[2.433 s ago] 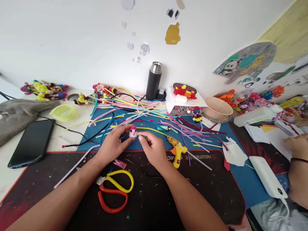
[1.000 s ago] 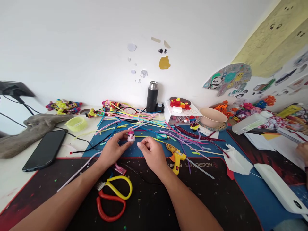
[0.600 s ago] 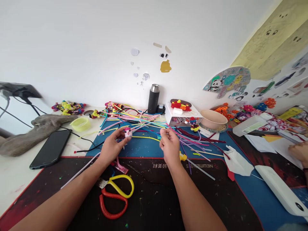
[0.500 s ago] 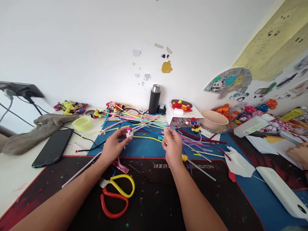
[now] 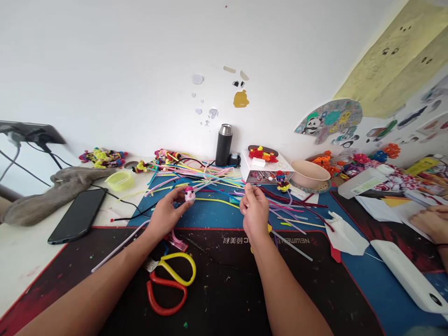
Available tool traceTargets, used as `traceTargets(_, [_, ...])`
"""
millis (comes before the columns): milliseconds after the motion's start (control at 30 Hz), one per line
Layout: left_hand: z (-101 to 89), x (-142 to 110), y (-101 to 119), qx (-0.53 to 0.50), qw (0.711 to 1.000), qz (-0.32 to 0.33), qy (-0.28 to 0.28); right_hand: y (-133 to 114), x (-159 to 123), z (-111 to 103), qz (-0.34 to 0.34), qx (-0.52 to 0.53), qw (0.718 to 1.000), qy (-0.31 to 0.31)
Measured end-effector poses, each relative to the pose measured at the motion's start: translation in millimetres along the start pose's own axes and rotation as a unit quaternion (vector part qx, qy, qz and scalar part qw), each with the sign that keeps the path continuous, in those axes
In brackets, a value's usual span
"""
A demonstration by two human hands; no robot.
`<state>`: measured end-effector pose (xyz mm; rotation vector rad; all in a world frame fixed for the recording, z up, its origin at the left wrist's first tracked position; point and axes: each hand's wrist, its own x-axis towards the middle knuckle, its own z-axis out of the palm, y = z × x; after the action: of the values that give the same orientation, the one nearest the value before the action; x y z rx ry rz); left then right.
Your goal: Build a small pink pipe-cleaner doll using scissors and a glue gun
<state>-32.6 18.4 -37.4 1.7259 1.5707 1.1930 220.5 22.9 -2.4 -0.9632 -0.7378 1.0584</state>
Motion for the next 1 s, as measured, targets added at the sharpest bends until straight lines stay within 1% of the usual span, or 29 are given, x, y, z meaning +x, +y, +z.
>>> traceTargets(267, [0.8, -1, 2, 0.006, 1.000, 0.009, 0.005, -1, 4, -5, -0.006, -0.023, 1.000, 0.010])
traceTargets(433, [0.8, -2, 2, 0.012, 1.000, 0.011, 0.003, 0, 5, -6, -0.005, -0.017, 1.000, 0.017])
traceTargets(633, [1.4, -2, 1, 0.017, 1.000, 0.011, -0.002, 3, 4, -5, 0.001, -0.002, 1.000, -0.001])
traceTargets(767, [2.3, -2, 0, 0.025, 1.000, 0.017, -0.007, 10, 4, -5, 0.025, -0.008, 0.999, -0.027])
traceTargets(867, [2.9, -3, 0, 0.028, 0.999, 0.024, 0.000, 14, 1, -2, 0.046, -0.035, 0.997, -0.060])
traceTargets(1000, [2.8, -5, 1, 0.025, 0.999, 0.029, 0.006, 13, -6, 4, 0.062, -0.061, 0.990, -0.107])
